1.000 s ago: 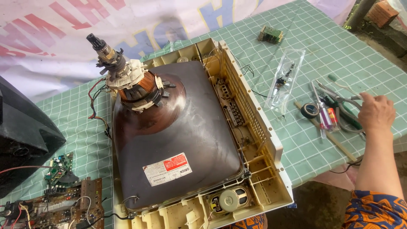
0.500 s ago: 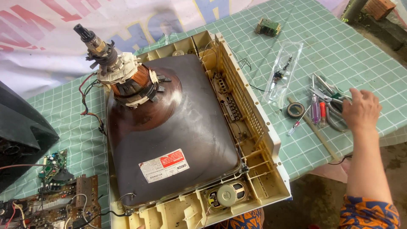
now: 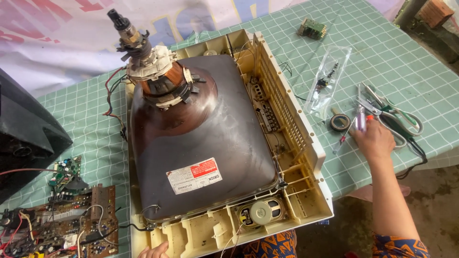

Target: Disassembling a CRT television to access internal components, involving unscrewing parts and managing wires.

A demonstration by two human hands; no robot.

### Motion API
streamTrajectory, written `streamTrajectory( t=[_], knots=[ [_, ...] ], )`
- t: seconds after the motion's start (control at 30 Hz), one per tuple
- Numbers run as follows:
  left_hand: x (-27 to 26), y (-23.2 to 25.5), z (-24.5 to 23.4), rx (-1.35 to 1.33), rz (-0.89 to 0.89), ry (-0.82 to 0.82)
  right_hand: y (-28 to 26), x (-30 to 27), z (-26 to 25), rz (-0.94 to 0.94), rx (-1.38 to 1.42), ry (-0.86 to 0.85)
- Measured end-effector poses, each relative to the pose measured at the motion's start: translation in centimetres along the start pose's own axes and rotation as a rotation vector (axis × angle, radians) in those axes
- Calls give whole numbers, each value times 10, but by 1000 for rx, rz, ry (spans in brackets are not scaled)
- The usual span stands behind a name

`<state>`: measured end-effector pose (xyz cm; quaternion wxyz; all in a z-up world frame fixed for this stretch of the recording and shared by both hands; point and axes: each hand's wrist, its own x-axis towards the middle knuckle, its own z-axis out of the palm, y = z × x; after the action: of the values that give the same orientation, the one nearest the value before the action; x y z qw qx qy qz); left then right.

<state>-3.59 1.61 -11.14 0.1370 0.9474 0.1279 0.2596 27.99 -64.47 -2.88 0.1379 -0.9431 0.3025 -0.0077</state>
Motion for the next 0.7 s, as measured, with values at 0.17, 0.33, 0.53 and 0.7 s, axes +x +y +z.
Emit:
streamTrajectory(
  t=[0.17, 0.33, 0.53, 0.7],
  knots=[
    [10, 1, 1, 20, 127, 119, -13, -6, -10, 50, -186, -85],
    [49, 56, -49, -22, 259, 210, -16, -5, -8, 43, -246, -59],
    [56, 60, -56, -19, 294, 218, 17, 2, 28, -100, 11, 303],
    [59, 65, -58, -46, 320, 253, -18, -38, -4, -59, 222, 144]
  ],
)
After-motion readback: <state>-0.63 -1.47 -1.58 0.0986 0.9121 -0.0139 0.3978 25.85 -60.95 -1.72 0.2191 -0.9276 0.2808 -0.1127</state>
